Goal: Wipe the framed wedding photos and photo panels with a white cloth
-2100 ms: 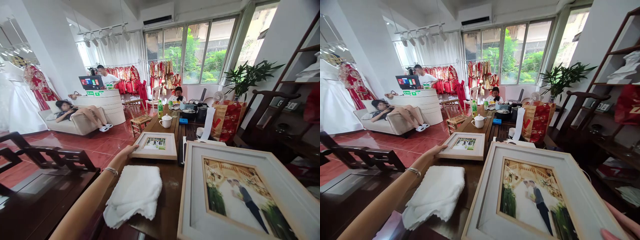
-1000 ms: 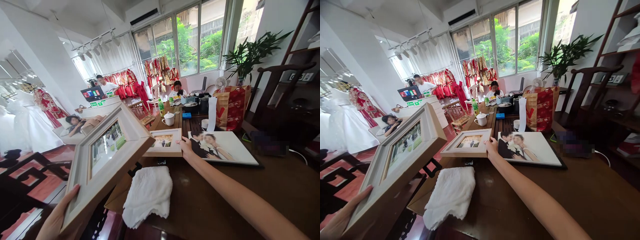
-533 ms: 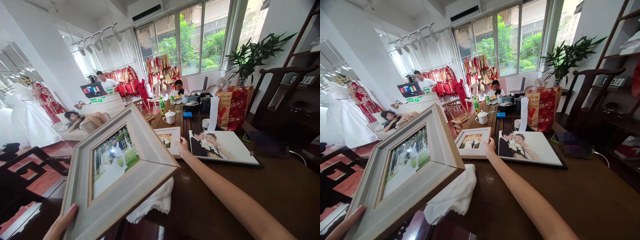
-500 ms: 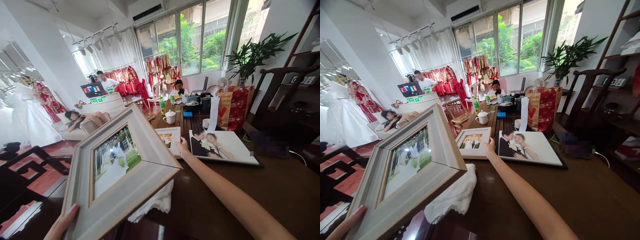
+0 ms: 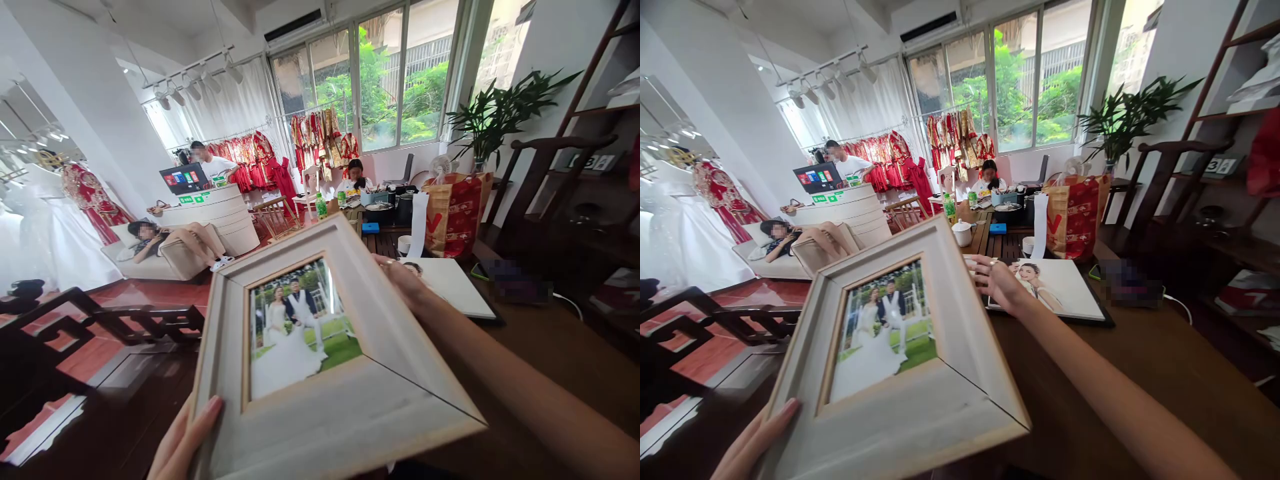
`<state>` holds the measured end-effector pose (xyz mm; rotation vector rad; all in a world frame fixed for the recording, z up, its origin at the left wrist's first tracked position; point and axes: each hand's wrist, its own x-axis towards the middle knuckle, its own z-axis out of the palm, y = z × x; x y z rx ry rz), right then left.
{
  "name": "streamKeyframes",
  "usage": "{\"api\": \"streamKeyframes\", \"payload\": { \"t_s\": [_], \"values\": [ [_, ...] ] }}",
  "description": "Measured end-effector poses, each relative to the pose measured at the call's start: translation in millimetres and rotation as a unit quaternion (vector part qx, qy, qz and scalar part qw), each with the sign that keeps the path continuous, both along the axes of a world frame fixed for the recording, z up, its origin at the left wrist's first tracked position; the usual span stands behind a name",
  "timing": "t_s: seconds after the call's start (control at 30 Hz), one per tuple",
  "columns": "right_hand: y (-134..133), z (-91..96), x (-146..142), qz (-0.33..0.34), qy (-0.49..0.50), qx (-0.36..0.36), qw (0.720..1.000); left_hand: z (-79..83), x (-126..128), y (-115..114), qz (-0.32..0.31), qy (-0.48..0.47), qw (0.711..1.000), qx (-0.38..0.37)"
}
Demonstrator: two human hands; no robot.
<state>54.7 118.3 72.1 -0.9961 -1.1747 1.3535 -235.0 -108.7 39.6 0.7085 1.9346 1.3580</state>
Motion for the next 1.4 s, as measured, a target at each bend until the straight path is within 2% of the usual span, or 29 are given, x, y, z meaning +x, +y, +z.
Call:
{"api": "streamKeyframes", "payload": {
  "t_s": [0.03, 0.07, 0.1, 0.17, 0.27, 0.4, 0.5, 0.6, 0.7, 0.97, 1.07, 1.17, 1.27, 1.4],
  "values": [
    [-18, 6.8, 20, 0.075, 0.020, -0.003, 0.997, 1.2, 18, 0, -0.008, -0.004, 1.000, -0.002],
    [-36, 11.6, 40, 0.119, 0.033, 0.002, 0.992, 2.8, 37, 0, -0.019, -0.008, 1.000, -0.004],
    [-54, 13.9, 60, 0.128, 0.031, 0.015, 0.991, 4.3, 56, -1, -0.033, -0.010, 0.999, -0.001],
    [-87, 10.0, 97, 0.083, -0.030, 0.030, 0.996, 5.7, 93, -1, -0.068, -0.014, 0.998, 0.004],
    [-121, -15.2, 142, 0.014, -0.157, 0.002, 0.987, -0.2, 135, 1, -0.144, -0.024, 0.989, -0.015],
    [-138, -59.0, 187, -0.033, -0.232, -0.018, 0.972, -23.4, 174, 10, -0.236, -0.046, 0.970, -0.029],
    [-139, -82.2, 209, -0.073, -0.276, -0.001, 0.958, -43.4, 195, 19, -0.285, -0.074, 0.956, -0.010],
    [-137, -95.2, 219, -0.103, -0.305, 0.001, 0.947, -58.1, 205, 28, -0.331, -0.064, 0.941, -0.013],
    [-132, -102.4, 219, -0.125, -0.307, -0.009, 0.943, -65.5, 205, 37, -0.360, -0.014, 0.933, -0.013],
    [-124, -117.5, 215, -0.137, -0.281, 0.004, 0.950, -61.3, 203, 43, -0.355, 0.194, 0.914, -0.025],
    [-122, -120.9, 217, -0.142, -0.285, 0.011, 0.948, -56.5, 205, 42, -0.360, 0.306, 0.879, -0.056],
    [-120, -122.1, 218, -0.156, -0.283, 0.032, 0.946, -50.4, 207, 43, -0.370, 0.421, 0.822, -0.098],
    [-118, -123.5, 218, -0.161, -0.275, 0.043, 0.947, -44.4, 209, 46, -0.382, 0.485, 0.777, -0.123],
    [-114, -130.5, 219, -0.168, -0.277, 0.060, 0.944, -39.8, 212, 49, -0.385, 0.520, 0.751, -0.130]
  ]
}}
